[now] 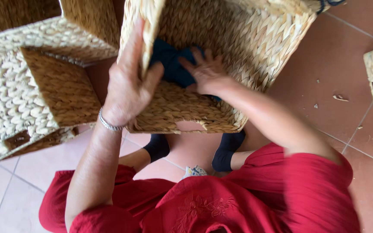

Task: The person wipes the exterior and interior of woven baskets with a blue cloth and trims loose strands using scissors. The person handles several baskets one at a time, rotating them to clean all sides and the inside.

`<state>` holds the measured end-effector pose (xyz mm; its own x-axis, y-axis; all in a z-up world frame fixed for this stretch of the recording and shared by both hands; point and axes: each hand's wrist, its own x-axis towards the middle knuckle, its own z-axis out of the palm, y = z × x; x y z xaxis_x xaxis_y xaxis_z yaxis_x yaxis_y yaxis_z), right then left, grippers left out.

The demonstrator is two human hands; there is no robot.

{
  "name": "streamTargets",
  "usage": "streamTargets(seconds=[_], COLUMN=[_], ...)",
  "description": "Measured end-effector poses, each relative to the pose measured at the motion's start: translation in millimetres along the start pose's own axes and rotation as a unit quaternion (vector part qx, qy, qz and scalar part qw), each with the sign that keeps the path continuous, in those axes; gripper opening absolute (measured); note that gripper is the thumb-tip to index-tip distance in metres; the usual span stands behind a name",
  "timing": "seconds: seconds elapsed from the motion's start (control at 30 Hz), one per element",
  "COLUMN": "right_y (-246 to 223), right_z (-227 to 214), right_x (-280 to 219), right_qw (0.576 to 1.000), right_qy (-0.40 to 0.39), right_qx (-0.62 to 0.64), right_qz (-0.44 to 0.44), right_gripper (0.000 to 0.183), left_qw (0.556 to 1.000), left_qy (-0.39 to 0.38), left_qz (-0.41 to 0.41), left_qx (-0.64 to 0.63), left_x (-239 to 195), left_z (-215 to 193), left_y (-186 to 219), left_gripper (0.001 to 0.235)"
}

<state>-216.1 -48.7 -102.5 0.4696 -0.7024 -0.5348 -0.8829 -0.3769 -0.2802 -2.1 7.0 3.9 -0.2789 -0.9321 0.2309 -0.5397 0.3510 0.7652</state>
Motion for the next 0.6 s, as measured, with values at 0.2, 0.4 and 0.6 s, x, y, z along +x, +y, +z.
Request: streamTargets(seconds=[0.2,0.4,0.6], right_y=[13,54,138], right_z=[105,152,31], right_x=[91,102,30], right_qw=[0.996,1.000,0.946], right_qy=[0.081,0.013,0.207], right_qx=[-0.014,-0.001,-0.228], right_qz=[0.033,0.018,0.100], right_gripper=[0.095,0.066,0.039], left_qw=[1.000,1.000,1.000], left_qy=[-0.021,0.002,0.000], left_qz=[0.003,0.005,0.020], left_qx=[0.018,0.026,0.020], left_x=[-25,-26,-30], left_z=[18,20,29], left_y=[19,12,13], left_gripper=[0.090,0.094,0.097])
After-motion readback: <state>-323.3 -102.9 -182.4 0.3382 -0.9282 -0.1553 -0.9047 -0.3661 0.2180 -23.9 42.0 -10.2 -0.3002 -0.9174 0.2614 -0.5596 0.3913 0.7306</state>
